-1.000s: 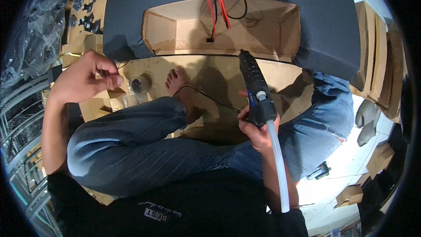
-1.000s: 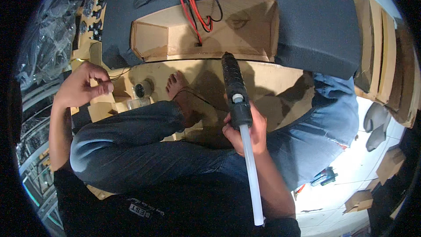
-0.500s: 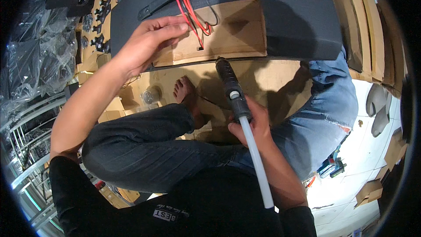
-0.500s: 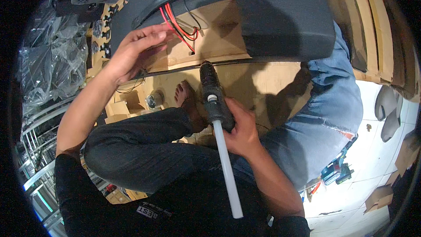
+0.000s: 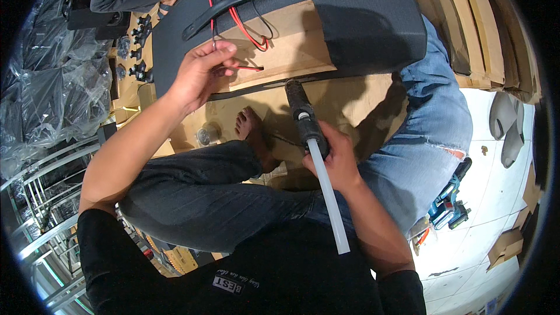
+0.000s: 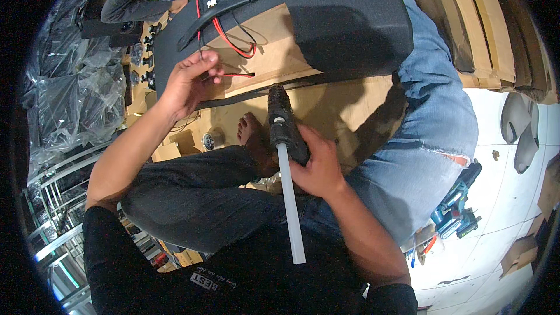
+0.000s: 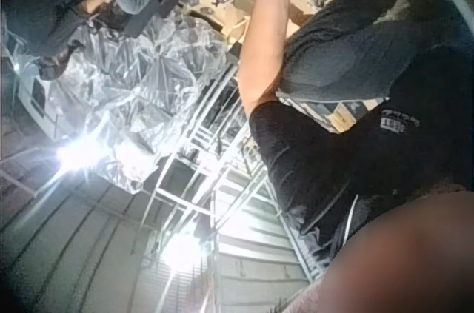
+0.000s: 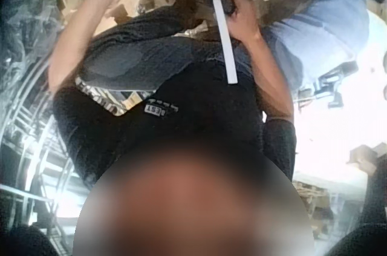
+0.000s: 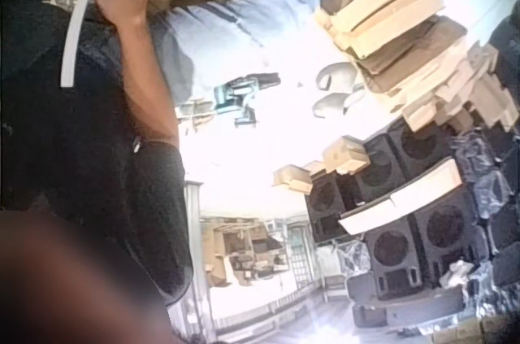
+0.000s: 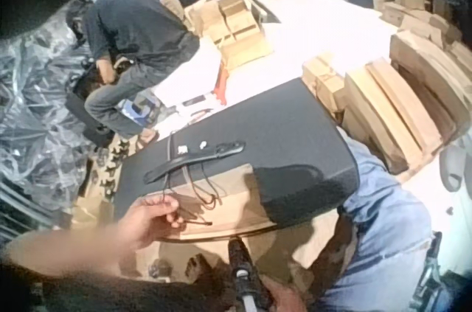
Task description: The person uses a hot glue gun to apply adhesive to the edges of a wooden speaker enclosure, then presses a black foam cover onto the glued areas. The person also uses a screwdriver to tighten a screw on the speaker's terminal.
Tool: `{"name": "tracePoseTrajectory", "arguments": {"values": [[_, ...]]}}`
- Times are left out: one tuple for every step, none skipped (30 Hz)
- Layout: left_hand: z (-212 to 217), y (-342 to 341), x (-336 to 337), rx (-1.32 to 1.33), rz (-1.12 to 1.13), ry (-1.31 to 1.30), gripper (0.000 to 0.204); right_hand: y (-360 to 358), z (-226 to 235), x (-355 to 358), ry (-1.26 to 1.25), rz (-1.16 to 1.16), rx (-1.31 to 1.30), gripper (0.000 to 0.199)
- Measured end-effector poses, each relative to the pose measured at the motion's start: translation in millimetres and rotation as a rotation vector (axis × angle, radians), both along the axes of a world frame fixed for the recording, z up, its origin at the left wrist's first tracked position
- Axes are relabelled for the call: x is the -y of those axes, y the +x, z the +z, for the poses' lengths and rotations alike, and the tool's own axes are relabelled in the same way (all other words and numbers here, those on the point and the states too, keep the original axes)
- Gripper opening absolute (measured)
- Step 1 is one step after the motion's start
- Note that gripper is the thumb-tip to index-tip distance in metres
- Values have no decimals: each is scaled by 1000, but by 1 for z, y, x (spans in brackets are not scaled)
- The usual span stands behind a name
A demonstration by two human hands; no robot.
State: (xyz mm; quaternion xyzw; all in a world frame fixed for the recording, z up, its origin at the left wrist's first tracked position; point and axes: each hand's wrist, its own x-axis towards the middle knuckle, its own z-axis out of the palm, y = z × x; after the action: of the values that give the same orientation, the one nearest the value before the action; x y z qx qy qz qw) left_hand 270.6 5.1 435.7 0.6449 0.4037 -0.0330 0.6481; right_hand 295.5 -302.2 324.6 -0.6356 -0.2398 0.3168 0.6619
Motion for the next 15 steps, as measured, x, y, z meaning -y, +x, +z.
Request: {"name": "tracePoseTrajectory", "arguments": {"values": [[6, -5, -4, 14, 14, -46, 18, 1, 2, 1, -1, 7, 14, 42], [10, -8, -5, 29, 29, -92, 18, 1, 3, 1, -2, 16, 10, 43], [15, -13, -2, 18, 75, -64, 21, 1, 3, 1, 6, 13, 23, 44], [20, -16, -3, 13, 76, -58, 22, 1, 4, 0, 20, 9, 37, 44], [24, -19, -4, 8, 78, -53, 23, 0, 2, -1, 45, -7, 68, 45], [29, -22, -6, 4, 79, -48, 24, 0, 1, -3, 70, -22, 99, 45], [28, -27, -8, -9, 46, -38, 27, -1, 0, -3, 57, -4, 70, 45], [27, -32, -7, -65, -116, 92, 27, -3, -1, -4, 43, 14, 41, 44], [26, -37, -3, -123, -277, 222, 26, -3, -1, -4, 30, 33, 12, 44], [23, -41, 2, -182, -436, 349, 26, -4, -2, -3, 19, 41, 3, 44], [21, -45, 4, -202, -570, 287, 16, -5, -2, -2, 7, 50, -6, 44], [21, -47, 8, -265, -621, 289, 14, -5, -3, -2, -4, 58, -15, 45], [22, -48, 15, -325, -672, 286, 13, -6, -8, 1, -38, 64, -4, 46], [22, -49, 19, -386, -723, 283, 14, -8, -15, 2, -73, 70, 8, 47], [22, -53, 7, -382, -796, 304, 16, -9, -18, 3, -107, 76, 20, 48]]}}
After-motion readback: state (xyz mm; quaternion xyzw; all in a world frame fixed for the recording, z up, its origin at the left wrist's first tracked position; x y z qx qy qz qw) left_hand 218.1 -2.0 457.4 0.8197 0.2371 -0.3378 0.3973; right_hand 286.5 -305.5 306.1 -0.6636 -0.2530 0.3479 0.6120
